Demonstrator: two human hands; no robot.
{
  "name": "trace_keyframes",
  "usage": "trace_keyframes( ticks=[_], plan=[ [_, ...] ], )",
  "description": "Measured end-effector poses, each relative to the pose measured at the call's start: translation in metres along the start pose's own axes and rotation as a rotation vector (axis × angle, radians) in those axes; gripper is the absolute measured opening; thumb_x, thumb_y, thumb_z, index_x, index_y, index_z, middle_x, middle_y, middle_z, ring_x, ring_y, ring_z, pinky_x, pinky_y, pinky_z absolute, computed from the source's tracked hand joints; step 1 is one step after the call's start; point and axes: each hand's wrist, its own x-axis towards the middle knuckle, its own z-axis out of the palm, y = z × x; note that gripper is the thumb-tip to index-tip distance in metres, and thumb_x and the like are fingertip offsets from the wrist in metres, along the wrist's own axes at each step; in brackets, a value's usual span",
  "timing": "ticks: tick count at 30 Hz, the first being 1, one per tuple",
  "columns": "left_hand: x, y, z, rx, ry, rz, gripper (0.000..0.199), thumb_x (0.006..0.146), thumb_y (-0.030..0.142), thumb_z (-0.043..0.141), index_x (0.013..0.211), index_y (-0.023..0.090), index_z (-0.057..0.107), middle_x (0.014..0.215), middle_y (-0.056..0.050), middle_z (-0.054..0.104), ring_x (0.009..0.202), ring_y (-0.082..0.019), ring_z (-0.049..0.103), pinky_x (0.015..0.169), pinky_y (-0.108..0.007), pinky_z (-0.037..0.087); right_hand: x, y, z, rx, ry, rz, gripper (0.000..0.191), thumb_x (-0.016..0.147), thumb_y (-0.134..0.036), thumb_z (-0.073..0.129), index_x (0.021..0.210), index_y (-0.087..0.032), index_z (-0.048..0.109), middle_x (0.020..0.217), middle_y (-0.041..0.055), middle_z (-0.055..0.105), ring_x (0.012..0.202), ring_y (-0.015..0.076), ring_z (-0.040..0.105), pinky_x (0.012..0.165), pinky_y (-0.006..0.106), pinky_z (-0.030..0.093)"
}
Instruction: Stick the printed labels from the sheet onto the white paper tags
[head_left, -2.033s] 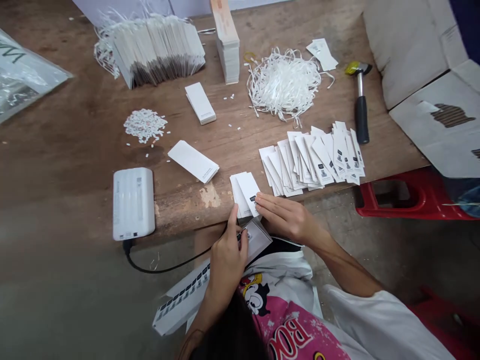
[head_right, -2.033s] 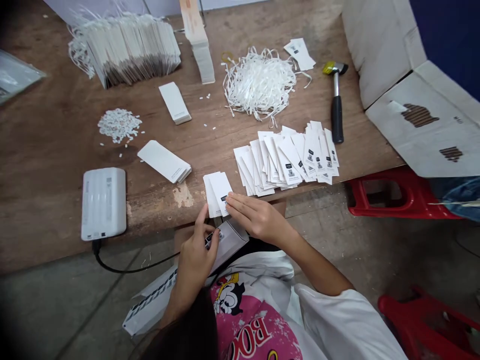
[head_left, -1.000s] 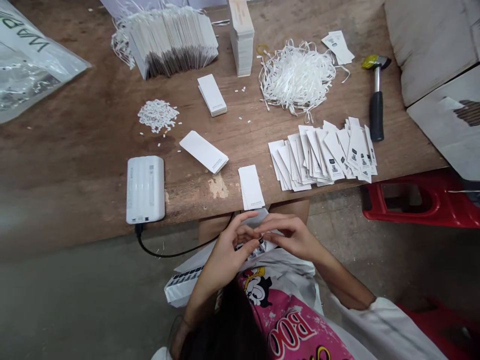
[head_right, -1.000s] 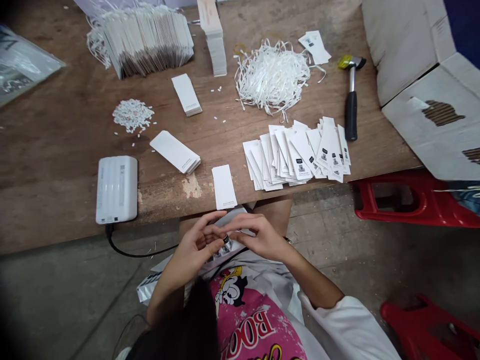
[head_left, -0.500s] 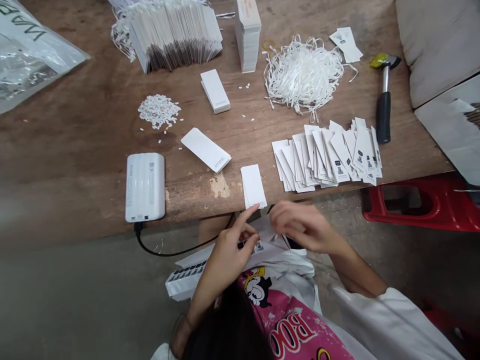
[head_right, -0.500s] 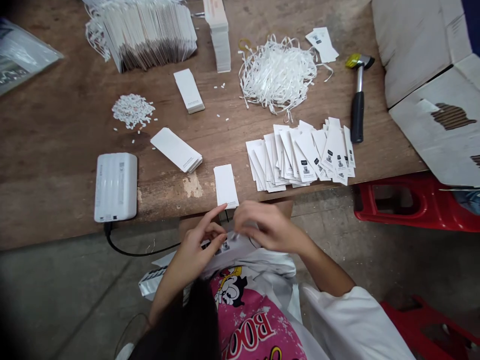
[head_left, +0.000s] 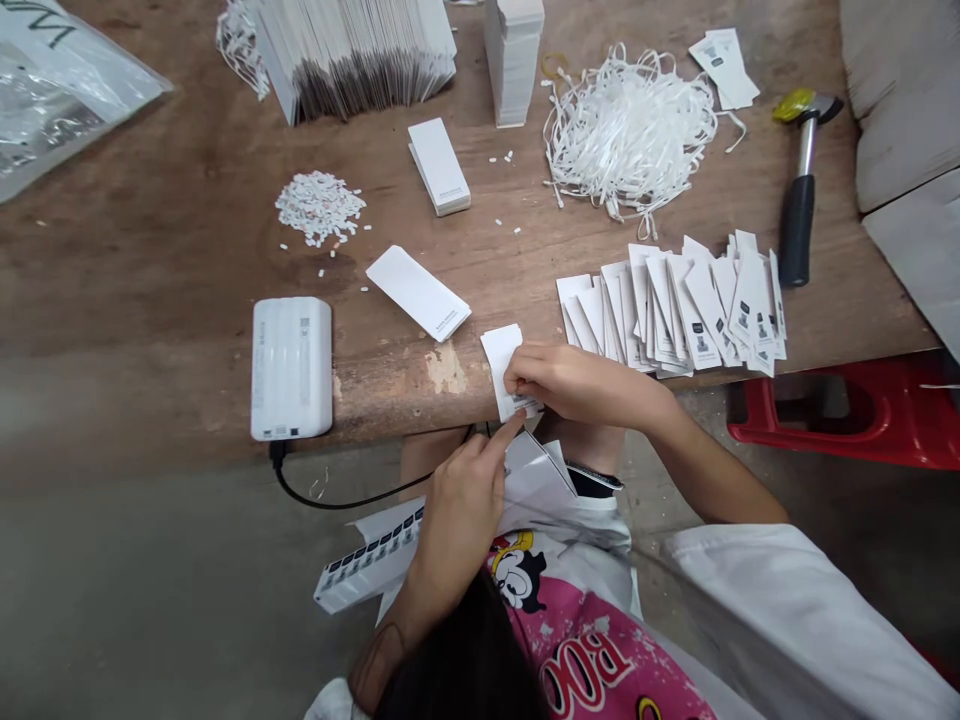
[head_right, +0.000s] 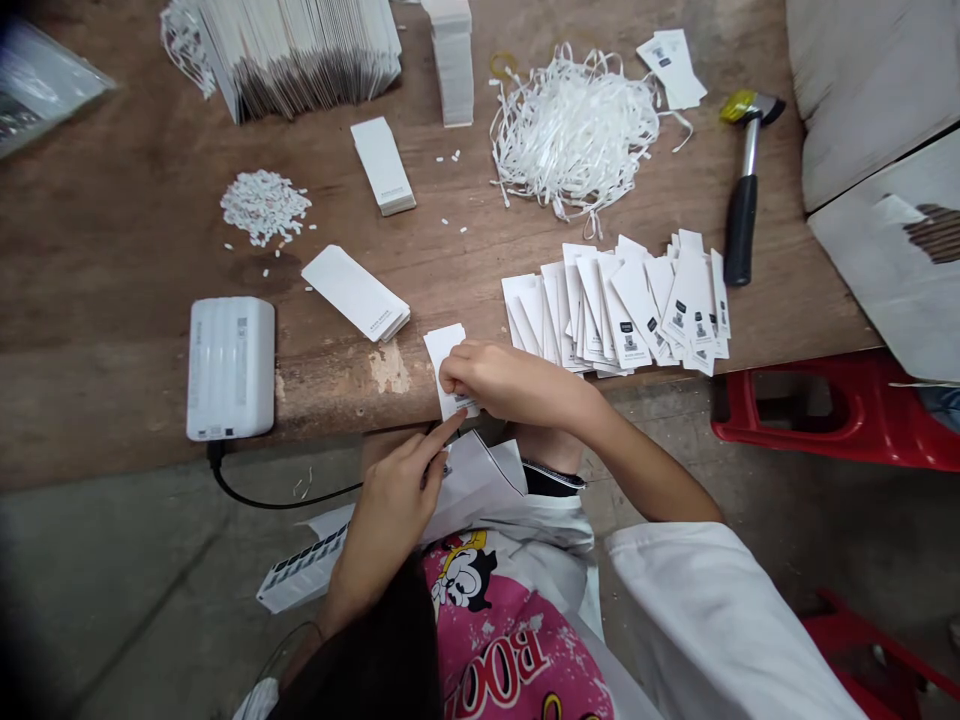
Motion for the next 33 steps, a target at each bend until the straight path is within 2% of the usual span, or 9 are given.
trace_keyframes(
  ticks=[4, 10, 16, 19, 22, 25, 27, 30, 33],
  plan=[
    [0.000, -0.001, 0.001, -0.004, -0.003, -0.001, 0.055, 0.094, 0.013, 0.039, 0.142, 0.040, 0.039, 0.083, 0.001, 0.059, 0.080, -0.018, 0.061, 0.073, -0.029, 0.045, 0.002, 0.001, -0.004, -0.023, -0.047, -0.006, 0.015, 0.090, -0.007, 0.048, 0.084, -0.015, 0.058, 0.083, 0.0042, 0.060, 0.078, 0.0159, 0.054, 0.070, 0.026, 0.039],
    [0.000, -0.001, 0.001, 0.021, 0.012, 0.015, 0.055, 0.093, 0.012, 0.038, 0.142, 0.038, 0.040, 0.086, 0.000, 0.061, 0.081, -0.017, 0.061, 0.074, -0.028, 0.046, 0.002, -0.003, -0.004, -0.039, -0.039, 0.004, 0.016, 0.089, -0.005, 0.047, 0.084, -0.015, 0.059, 0.083, 0.0048, 0.061, 0.078, 0.0164, 0.054, 0.071, 0.027, 0.039],
    [0.001, 0.003, 0.004, 0.162, 0.033, 0.020, 0.065, 0.091, 0.009, 0.038, 0.149, 0.035, 0.025, 0.087, -0.001, 0.060, 0.077, -0.017, 0.061, 0.072, -0.027, 0.046, 0.003, -0.003, -0.002, -0.093, -0.017, 0.001, 0.015, 0.087, -0.005, 0.050, 0.081, -0.015, 0.059, 0.080, 0.0047, 0.061, 0.076, 0.0172, 0.054, 0.069, 0.027, 0.041],
    [0.002, 0.004, 0.006, 0.198, 0.037, -0.005, 0.068, 0.090, 0.007, 0.041, 0.149, 0.037, 0.024, 0.084, -0.001, 0.060, 0.077, -0.017, 0.061, 0.070, -0.026, 0.046, 0.000, -0.007, -0.001, -0.156, -0.009, 0.046, 0.013, 0.087, -0.006, 0.051, 0.087, -0.014, 0.061, 0.082, 0.0064, 0.063, 0.076, 0.0190, 0.057, 0.069, 0.030, 0.045],
    [0.003, 0.005, 0.005, 0.208, 0.036, -0.017, 0.069, 0.089, 0.008, 0.043, 0.149, 0.037, 0.024, 0.083, -0.001, 0.060, 0.079, -0.018, 0.063, 0.071, -0.027, 0.047, -0.009, -0.017, 0.002, -0.244, 0.163, 0.149, 0.028, 0.090, -0.007, 0.046, 0.115, -0.012, 0.057, 0.105, 0.0140, 0.065, 0.094, 0.0254, 0.062, 0.078, 0.037, 0.052],
    [0.005, 0.006, 0.003, 0.195, 0.034, -0.030, 0.067, 0.089, 0.009, 0.043, 0.148, 0.038, 0.027, 0.084, -0.001, 0.062, 0.078, -0.019, 0.064, 0.071, -0.027, 0.048, -0.023, -0.027, 0.013, -0.280, 0.432, 0.166, 0.046, 0.092, -0.007, 0.043, 0.137, -0.015, 0.043, 0.138, 0.0187, 0.050, 0.126, 0.0300, 0.051, 0.097, 0.046, 0.049],
    [0.006, 0.004, 0.003, 0.158, 0.042, -0.018, 0.064, 0.090, 0.009, 0.042, 0.146, 0.037, 0.032, 0.086, -0.002, 0.064, 0.080, -0.019, 0.065, 0.071, -0.028, 0.048, -0.033, -0.028, 0.026, -0.266, 0.475, 0.087, 0.045, 0.092, -0.009, 0.045, 0.137, -0.015, 0.044, 0.140, 0.0186, 0.050, 0.132, 0.0290, 0.046, 0.103, 0.048, 0.047],
    [0.006, -0.003, 0.007, 0.016, 0.082, 0.005, 0.054, 0.090, 0.011, 0.043, 0.141, 0.030, 0.038, 0.092, -0.002, 0.068, 0.085, -0.019, 0.067, 0.074, -0.028, 0.049, -0.043, -0.024, 0.049, -0.274, 0.430, -0.024, 0.038, 0.093, -0.009, 0.046, 0.131, -0.013, 0.052, 0.132, 0.0171, 0.059, 0.132, 0.0277, 0.047, 0.104, 0.050, 0.048],
    [0.005, -0.009, 0.011, -0.125, 0.167, -0.071, 0.046, 0.090, 0.016, 0.047, 0.134, 0.024, 0.037, 0.092, -0.002, 0.071, 0.080, -0.019, 0.069, 0.071, -0.029, 0.050, -0.050, -0.020, 0.065, -0.287, 0.499, -0.075, 0.033, 0.093, -0.007, 0.046, 0.124, -0.011, 0.058, 0.129, 0.0159, 0.061, 0.132, 0.0269, 0.047, 0.103, 0.050, 0.050]
  ],
)
